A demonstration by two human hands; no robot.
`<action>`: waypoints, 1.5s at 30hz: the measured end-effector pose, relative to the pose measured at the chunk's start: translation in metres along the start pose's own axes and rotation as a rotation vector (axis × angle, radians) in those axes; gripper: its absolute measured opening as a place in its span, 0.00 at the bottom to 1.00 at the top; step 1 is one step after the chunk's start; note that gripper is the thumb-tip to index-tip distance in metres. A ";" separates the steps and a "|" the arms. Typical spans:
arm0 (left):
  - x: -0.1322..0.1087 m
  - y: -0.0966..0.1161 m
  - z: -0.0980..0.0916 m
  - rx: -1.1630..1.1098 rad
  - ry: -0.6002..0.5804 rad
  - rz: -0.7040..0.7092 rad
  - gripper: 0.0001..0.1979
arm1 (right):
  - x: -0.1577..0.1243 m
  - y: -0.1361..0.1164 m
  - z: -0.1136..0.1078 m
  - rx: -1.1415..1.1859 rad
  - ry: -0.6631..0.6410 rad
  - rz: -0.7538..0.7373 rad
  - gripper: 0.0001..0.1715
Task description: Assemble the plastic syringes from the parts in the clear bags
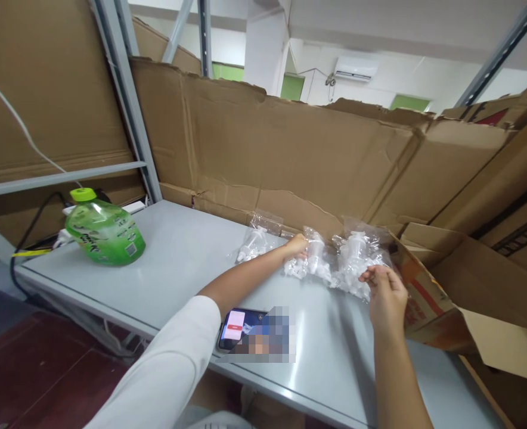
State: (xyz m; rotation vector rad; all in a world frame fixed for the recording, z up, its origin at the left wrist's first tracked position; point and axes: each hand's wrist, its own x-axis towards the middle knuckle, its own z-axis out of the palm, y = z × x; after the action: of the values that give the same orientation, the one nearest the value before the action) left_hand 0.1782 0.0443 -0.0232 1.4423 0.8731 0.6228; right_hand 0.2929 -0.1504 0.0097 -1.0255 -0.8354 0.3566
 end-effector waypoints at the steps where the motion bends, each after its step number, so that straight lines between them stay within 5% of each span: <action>1: 0.003 0.000 0.003 0.047 -0.005 0.005 0.01 | 0.000 0.000 0.000 -0.006 -0.006 0.003 0.10; 6: 0.005 0.005 0.009 0.344 0.006 0.066 0.02 | -0.001 0.002 0.002 -0.056 -0.017 0.011 0.11; 14: -0.020 0.014 0.014 0.841 0.153 0.281 0.19 | -0.002 0.008 0.003 -0.212 -0.036 -0.056 0.12; 20: -0.034 0.022 0.005 1.041 0.171 0.380 0.13 | -0.009 0.004 0.010 -0.533 -0.219 -0.149 0.12; 25: -0.049 0.029 -0.029 1.107 0.292 0.367 0.11 | -0.024 0.010 0.024 -0.867 -0.669 -0.316 0.14; 29: -0.062 0.026 -0.074 1.097 0.422 0.309 0.13 | -0.035 0.027 0.031 -1.053 -0.863 -0.403 0.20; 34: -0.070 0.008 -0.136 1.011 0.547 0.122 0.15 | -0.040 0.039 0.031 -1.235 -0.902 -0.389 0.25; 37: -0.069 -0.010 -0.164 0.891 0.518 -0.009 0.18 | -0.041 0.039 0.032 -1.289 -0.902 -0.340 0.27; 41: -0.062 -0.034 -0.180 0.663 0.438 -0.106 0.21 | -0.041 0.038 0.033 -1.335 -0.919 -0.270 0.29; 45: -0.053 -0.045 -0.182 0.440 0.348 -0.146 0.13 | -0.041 0.040 0.031 -1.306 -0.924 -0.284 0.29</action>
State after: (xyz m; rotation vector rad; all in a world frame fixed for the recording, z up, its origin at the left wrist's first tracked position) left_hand -0.0061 0.1035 -0.0467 1.6656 1.4454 0.6034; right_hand 0.2471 -0.1373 -0.0351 -1.9326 -2.1686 -0.0421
